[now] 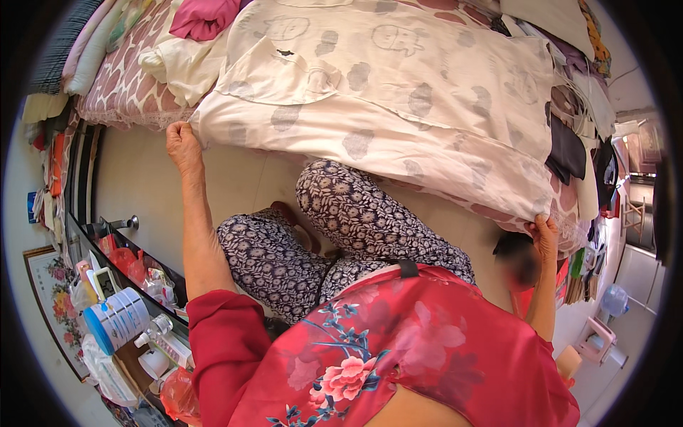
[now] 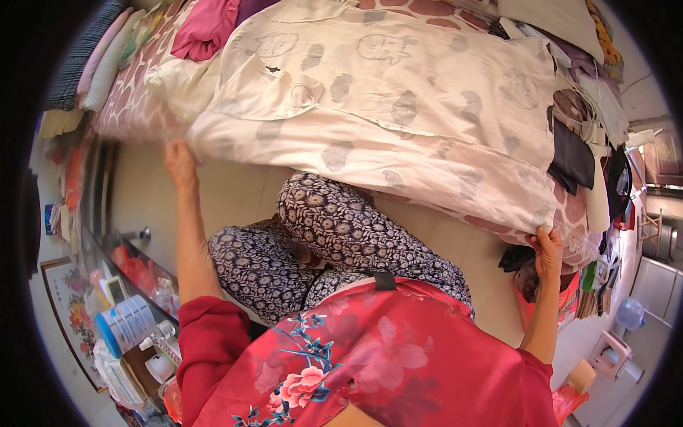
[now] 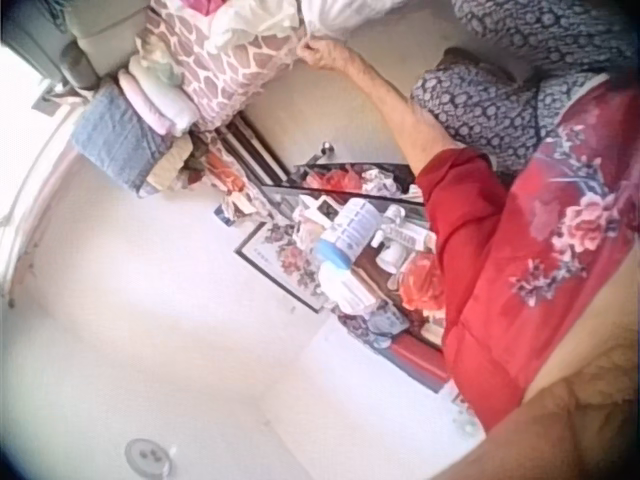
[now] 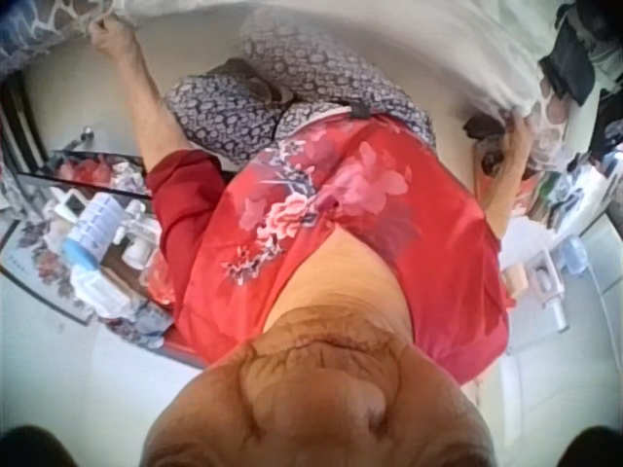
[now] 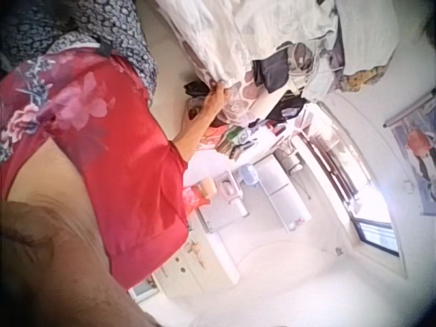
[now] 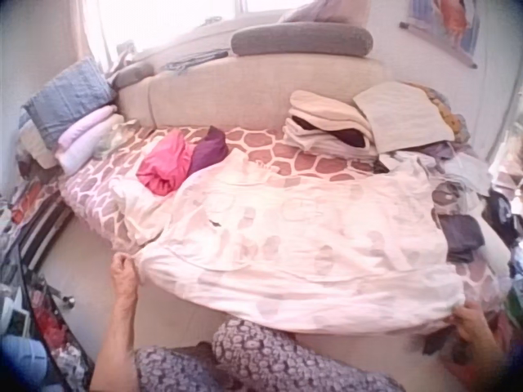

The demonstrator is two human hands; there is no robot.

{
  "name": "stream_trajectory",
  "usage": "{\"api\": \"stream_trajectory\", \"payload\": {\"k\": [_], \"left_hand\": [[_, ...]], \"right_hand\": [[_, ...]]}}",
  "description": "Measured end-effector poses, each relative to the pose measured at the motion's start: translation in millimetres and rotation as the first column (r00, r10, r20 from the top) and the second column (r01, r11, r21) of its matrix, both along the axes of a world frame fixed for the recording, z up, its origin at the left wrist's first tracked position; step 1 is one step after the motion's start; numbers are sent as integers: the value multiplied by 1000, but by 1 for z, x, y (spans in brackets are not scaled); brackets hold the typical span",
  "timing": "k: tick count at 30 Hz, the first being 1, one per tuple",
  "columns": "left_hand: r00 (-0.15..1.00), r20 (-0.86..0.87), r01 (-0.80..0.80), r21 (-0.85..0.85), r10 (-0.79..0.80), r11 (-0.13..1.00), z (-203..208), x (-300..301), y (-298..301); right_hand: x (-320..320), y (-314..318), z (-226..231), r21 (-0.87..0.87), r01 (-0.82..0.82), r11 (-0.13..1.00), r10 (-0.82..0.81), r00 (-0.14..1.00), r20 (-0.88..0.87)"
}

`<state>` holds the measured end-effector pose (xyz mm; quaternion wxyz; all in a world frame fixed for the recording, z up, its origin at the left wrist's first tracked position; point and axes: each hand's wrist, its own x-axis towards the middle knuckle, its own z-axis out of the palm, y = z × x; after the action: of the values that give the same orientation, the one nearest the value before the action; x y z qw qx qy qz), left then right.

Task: The person spreads a white patterned shirt onto a bed, folds the sides and sleeves inward, and then folds the garment into a smaller rectangle before placing it next to a stack of laundry.

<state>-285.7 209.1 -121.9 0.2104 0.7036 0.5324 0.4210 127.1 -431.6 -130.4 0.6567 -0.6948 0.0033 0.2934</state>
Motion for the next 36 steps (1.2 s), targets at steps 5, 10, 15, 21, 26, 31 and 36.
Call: {"api": "stream_trajectory", "payload": {"k": [5, 10, 15, 21, 26, 31, 36], "left_hand": [[868, -496, 39, -4, -36, 999, -13, 1, -7], [854, -519, 178, 253, -22, 951, -18, 1, 10], [865, -474, 394, 439, -164, 808, 30, 55, -15], [539, -604, 805, 165, -587, 570, 55, 153, -69], [334, -689, 885, -5, -643, 465, 42, 168, -71], [373, -692, 864, 16, -618, 503, 47, 174, -79], [385, -737, 836, 23, -555, 548, 57, 172, -82]], "right_hand": [[-2, 6, 9, -74, 24, 997, -23, 1000, 10], [6, 7, 33, -545, -57, 836, 101, 994, 51], [5, 39, 70, -542, 415, 731, 204, 625, 753], [6, 111, 84, -620, 11, 785, 608, 186, 772], [9, 125, 87, -700, -10, 714, 691, 166, 703], [12, 123, 87, -706, -46, 707, 687, 281, 670], [20, 117, 83, -600, -107, 793, 608, 203, 768]]}}
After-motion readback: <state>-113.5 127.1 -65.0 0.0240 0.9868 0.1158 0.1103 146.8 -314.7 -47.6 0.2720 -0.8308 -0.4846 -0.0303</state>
